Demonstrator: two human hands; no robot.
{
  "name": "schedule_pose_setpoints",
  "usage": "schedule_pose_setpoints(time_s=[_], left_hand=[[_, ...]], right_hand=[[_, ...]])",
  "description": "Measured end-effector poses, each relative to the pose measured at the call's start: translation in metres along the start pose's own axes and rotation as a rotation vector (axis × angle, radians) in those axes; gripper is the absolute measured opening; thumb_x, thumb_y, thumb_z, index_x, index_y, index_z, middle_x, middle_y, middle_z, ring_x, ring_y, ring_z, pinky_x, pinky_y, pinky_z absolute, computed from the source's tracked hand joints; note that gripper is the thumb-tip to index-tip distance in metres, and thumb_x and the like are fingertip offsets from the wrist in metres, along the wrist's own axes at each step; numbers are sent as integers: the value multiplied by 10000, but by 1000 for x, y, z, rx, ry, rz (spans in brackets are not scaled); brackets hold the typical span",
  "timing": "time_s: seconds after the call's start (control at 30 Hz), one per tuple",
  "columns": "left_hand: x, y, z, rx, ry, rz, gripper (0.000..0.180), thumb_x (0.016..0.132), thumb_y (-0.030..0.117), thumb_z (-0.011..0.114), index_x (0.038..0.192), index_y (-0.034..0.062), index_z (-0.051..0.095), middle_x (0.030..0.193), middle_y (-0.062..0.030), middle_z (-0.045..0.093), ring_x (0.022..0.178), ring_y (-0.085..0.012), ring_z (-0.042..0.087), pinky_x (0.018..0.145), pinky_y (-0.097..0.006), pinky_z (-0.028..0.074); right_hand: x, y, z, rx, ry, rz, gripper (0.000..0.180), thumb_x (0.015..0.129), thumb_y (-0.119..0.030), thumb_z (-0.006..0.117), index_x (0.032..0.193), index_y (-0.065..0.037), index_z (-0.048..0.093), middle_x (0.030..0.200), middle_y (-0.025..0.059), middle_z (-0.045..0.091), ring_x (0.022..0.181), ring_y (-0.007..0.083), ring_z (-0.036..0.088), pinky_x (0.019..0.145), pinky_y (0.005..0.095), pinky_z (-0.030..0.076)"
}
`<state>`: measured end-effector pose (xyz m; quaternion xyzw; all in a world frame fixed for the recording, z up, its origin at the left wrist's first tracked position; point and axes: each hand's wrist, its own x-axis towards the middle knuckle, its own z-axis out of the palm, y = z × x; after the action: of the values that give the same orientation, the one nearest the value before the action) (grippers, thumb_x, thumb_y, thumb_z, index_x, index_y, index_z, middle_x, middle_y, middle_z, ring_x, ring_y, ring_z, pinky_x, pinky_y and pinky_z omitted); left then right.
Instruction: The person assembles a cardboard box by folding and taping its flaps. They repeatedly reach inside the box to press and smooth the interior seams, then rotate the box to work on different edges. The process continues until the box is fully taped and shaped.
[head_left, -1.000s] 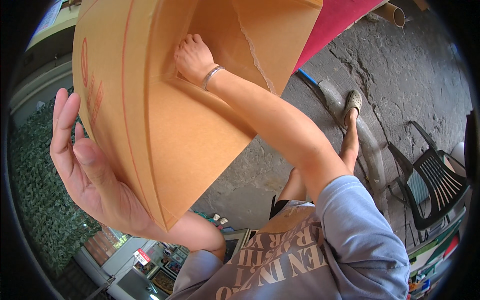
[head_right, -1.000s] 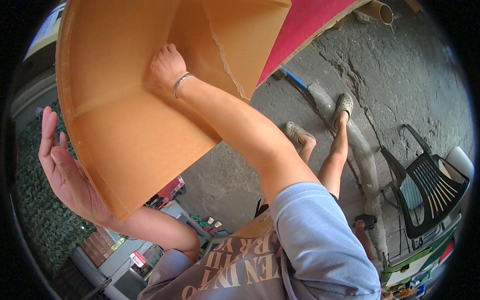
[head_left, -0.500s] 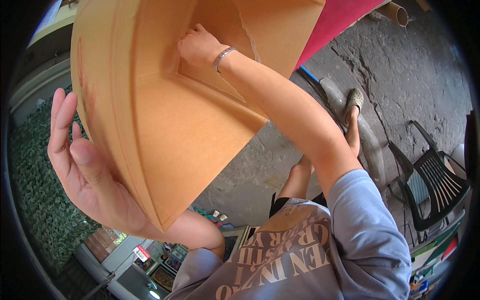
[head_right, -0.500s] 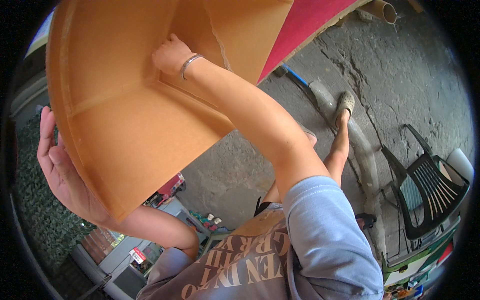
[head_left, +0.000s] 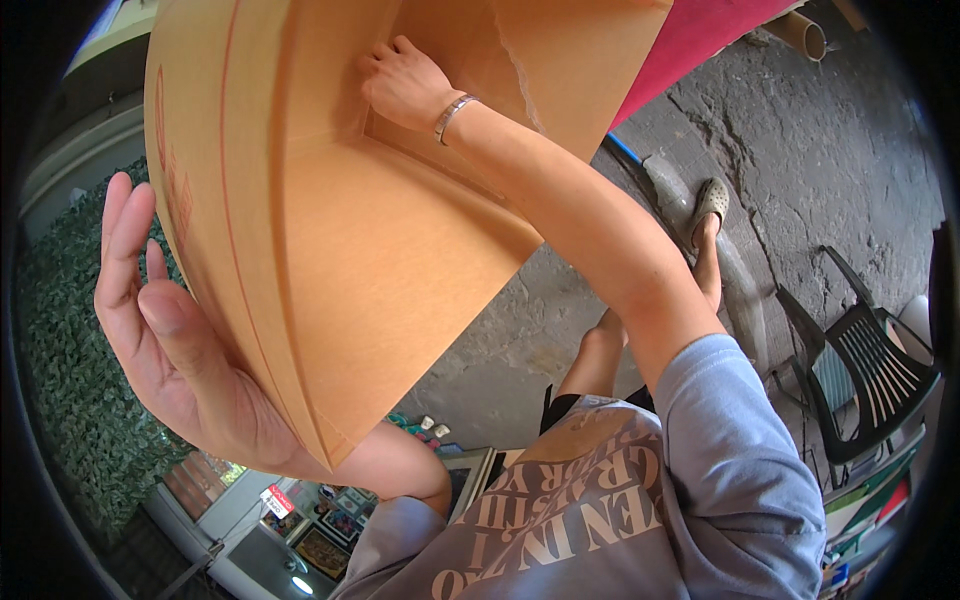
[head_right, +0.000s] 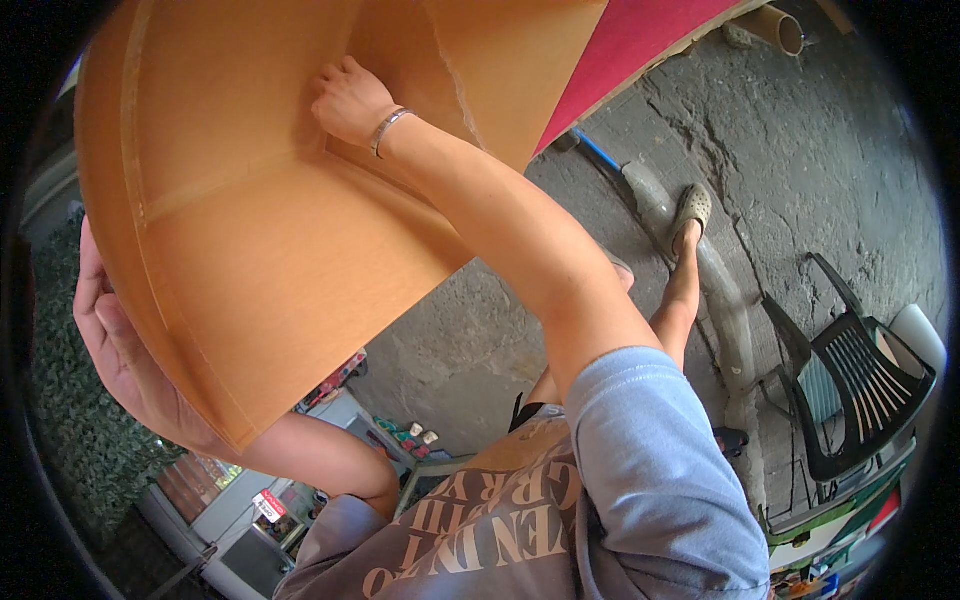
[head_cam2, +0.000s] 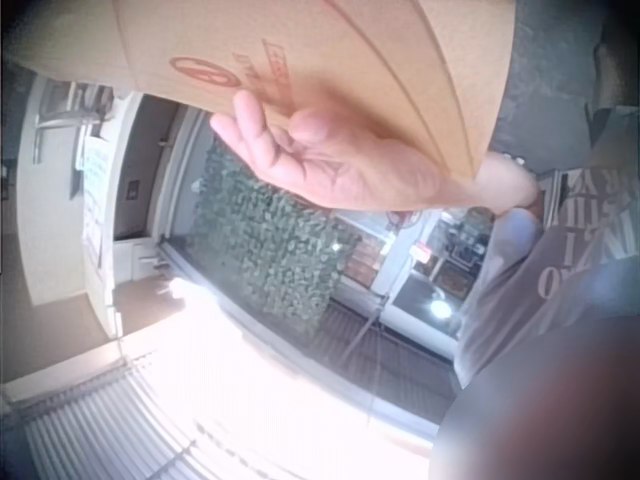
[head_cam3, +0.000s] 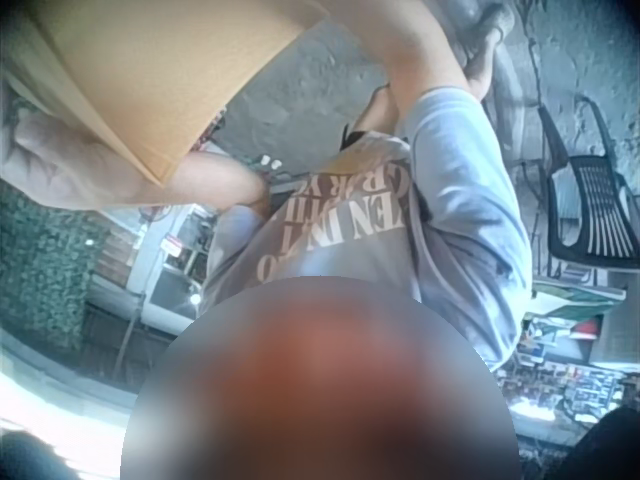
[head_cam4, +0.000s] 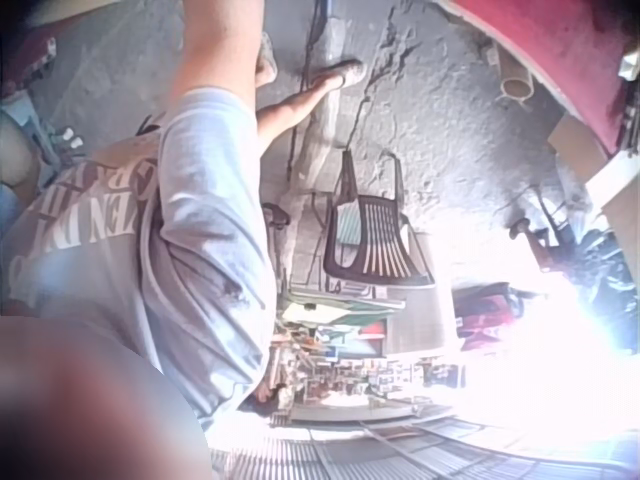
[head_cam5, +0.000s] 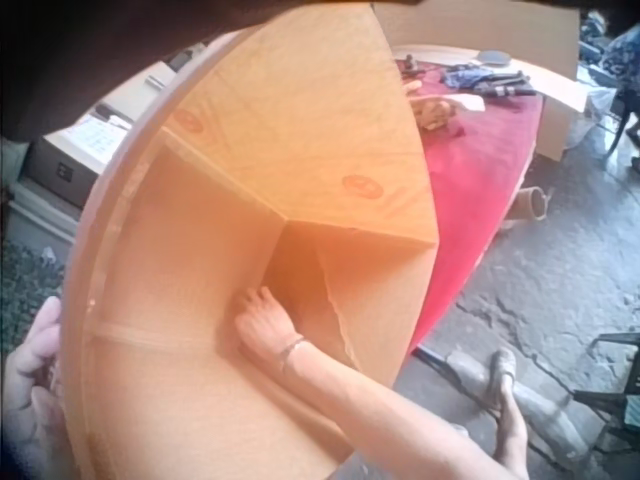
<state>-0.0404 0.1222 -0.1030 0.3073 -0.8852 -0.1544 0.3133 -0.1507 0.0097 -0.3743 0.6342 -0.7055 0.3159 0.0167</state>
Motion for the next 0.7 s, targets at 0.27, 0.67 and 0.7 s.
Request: schedule_pose_setpoints(time_s=[0.27,0.67,0.7], left_hand=[[0,1,7,-205,50,-66,455,1097,216,513,1426,-94,456,1394,-242,589,1189,-281,669,998,-395,592],[-1,7,12,-179,96,-64,441,1057,235,605,1376,-59,523,1405,-163,608,1163,-217,682,974,-361,603],[0,7,12,-180,98,-66,443,1055,237,609,1375,-57,526,1402,-162,610,1156,-215,685,967,-358,606]], right_hand=[[4,0,-6,51,-204,-2,189,936,-190,593,876,-193,772,939,-26,725,1116,170,586,980,376,418],[-4,6,-3,214,-175,-15,195,903,-138,598,746,-115,710,902,3,694,1111,210,570,926,411,417],[-4,6,-3,234,-160,-22,190,898,-131,603,739,-113,706,908,-1,688,1113,209,569,917,410,416]])
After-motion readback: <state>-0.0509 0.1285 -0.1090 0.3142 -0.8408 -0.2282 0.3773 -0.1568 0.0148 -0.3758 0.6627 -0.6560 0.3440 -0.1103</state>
